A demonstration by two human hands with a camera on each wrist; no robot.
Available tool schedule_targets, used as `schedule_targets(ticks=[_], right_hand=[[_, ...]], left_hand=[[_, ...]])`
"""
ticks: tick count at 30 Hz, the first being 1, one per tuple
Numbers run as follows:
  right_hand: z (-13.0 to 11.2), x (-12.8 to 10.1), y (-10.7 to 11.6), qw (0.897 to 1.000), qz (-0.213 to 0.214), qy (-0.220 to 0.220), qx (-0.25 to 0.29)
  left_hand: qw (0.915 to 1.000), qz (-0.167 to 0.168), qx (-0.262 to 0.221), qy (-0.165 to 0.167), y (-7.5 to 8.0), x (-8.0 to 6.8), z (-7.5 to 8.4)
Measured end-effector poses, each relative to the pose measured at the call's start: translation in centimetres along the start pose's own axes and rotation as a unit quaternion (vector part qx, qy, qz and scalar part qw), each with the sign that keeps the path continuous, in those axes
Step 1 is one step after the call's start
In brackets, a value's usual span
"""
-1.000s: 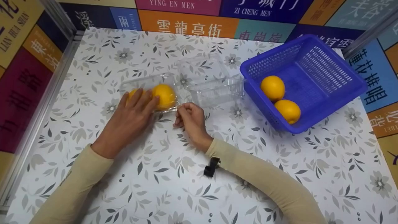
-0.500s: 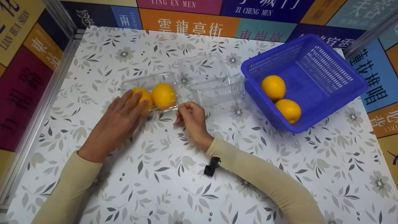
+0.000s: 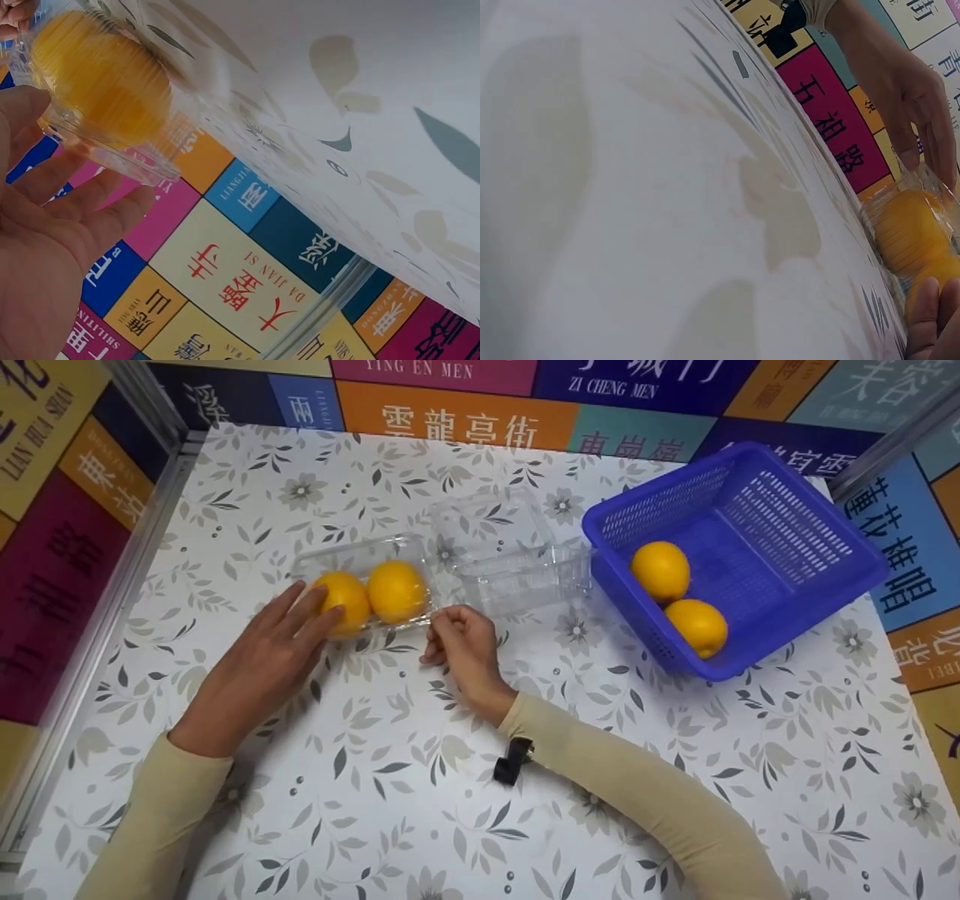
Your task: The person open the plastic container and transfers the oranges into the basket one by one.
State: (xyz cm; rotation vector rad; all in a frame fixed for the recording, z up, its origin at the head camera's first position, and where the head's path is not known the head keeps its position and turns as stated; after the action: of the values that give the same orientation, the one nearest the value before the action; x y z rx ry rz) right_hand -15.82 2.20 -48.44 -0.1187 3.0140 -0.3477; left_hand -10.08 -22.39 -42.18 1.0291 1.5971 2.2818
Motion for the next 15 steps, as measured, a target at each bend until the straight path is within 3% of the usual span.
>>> schedule_targets(ticks=[15], right_hand=[[0.16, 0.06, 0.02, 1.0, 0.0, -0.001, 0.007]], left_hand=[[0.9997, -0.013, -0.014, 0.013, 0.04, -0.34, -0.31]])
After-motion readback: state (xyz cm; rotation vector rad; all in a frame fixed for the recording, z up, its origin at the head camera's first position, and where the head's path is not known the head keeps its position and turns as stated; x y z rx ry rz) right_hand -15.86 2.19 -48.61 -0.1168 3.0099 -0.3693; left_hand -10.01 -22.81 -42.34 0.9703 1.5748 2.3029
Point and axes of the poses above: each hand's wrist, its own x-axis towards the middle knuckle, its own y-axis out of the back of the hand, z = x × y, the point moved 4 cm from there along x, towards the middle knuckle, and after that the axes turned 4 degrees about -x, right-handed, at the moved point
